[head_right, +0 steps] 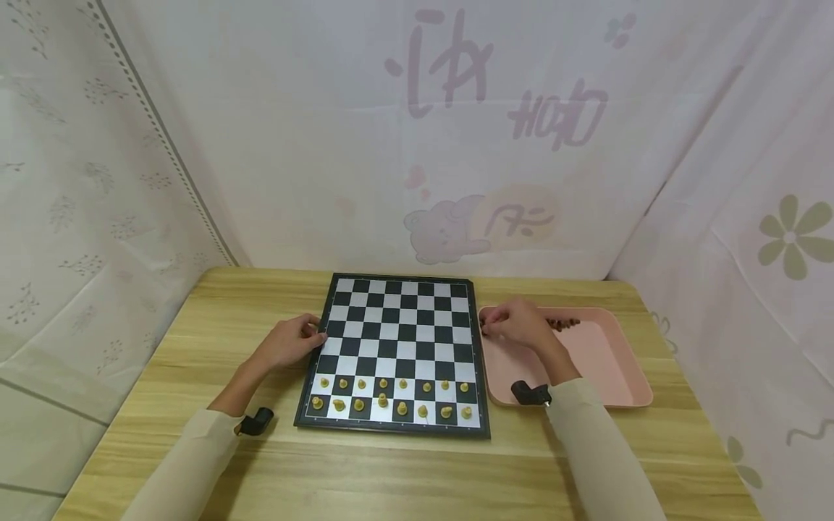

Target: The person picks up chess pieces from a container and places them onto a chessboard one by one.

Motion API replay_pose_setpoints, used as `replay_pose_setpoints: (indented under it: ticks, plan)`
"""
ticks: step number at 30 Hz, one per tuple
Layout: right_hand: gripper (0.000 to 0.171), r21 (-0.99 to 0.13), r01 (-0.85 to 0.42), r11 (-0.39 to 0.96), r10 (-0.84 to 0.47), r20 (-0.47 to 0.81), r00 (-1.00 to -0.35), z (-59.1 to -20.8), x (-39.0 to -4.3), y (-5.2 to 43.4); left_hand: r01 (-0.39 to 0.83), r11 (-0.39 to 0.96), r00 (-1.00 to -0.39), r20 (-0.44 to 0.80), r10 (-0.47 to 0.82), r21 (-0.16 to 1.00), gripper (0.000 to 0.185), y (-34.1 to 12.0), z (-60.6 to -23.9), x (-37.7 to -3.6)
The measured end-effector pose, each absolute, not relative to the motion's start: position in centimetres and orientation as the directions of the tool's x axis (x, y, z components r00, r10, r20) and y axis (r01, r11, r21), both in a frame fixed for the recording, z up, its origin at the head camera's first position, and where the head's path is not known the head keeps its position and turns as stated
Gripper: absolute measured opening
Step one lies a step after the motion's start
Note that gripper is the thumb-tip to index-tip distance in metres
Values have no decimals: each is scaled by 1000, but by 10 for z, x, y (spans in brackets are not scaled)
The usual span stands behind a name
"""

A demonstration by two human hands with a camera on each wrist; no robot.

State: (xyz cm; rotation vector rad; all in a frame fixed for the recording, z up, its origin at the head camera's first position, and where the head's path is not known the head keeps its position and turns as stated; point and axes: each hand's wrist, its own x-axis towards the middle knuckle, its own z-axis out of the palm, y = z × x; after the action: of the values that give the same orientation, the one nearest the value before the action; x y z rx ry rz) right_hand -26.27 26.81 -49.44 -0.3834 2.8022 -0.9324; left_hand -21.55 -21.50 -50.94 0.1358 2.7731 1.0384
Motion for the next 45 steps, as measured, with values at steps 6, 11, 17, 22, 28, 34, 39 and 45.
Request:
replay_pose_setpoints:
  ticks: [6, 11, 17, 22, 28, 34, 39, 45]
  plan:
    - [5, -579, -197, 791, -284, -62, -957, -495, -262, 265, 19, 748, -980, -137, 147, 664, 44, -215, -510, -216]
    - [7, -565, -180, 805, -275, -87, -957, -494, -260, 265, 36, 739, -977, -132, 168, 672, 45, -215, -508, -214]
    - [10, -559, -185, 809, -282, -93, -955, -495, -259, 268, 34, 738, -977, -135, 168, 674, 43, -215, -506, -214]
    - [6, -560, -196, 805, -291, -85, -953, -497, -259, 270, 26, 744, -977, -140, 160, 668, 44, -215, -506, -215]
    - [8, -567, -216, 795, -312, -78, -947, -498, -258, 271, 26, 746, -977, -140, 160, 666, 44, -215, -507, -214]
    - [7, -560, -236, 794, -325, -63, -944, -501, -260, 273, 29, 744, -977, -140, 164, 667, 46, -215, -508, -214]
    - [9, -597, -201, 776, -301, -70, -951, -502, -260, 275, 21, 737, -978, -139, 155, 675, 46, -216, -507, -214]
    - [13, -646, -146, 749, -253, -77, -964, -501, -256, 279, 13, 726, -977, -145, 156, 688, 45, -217, -509, -214]
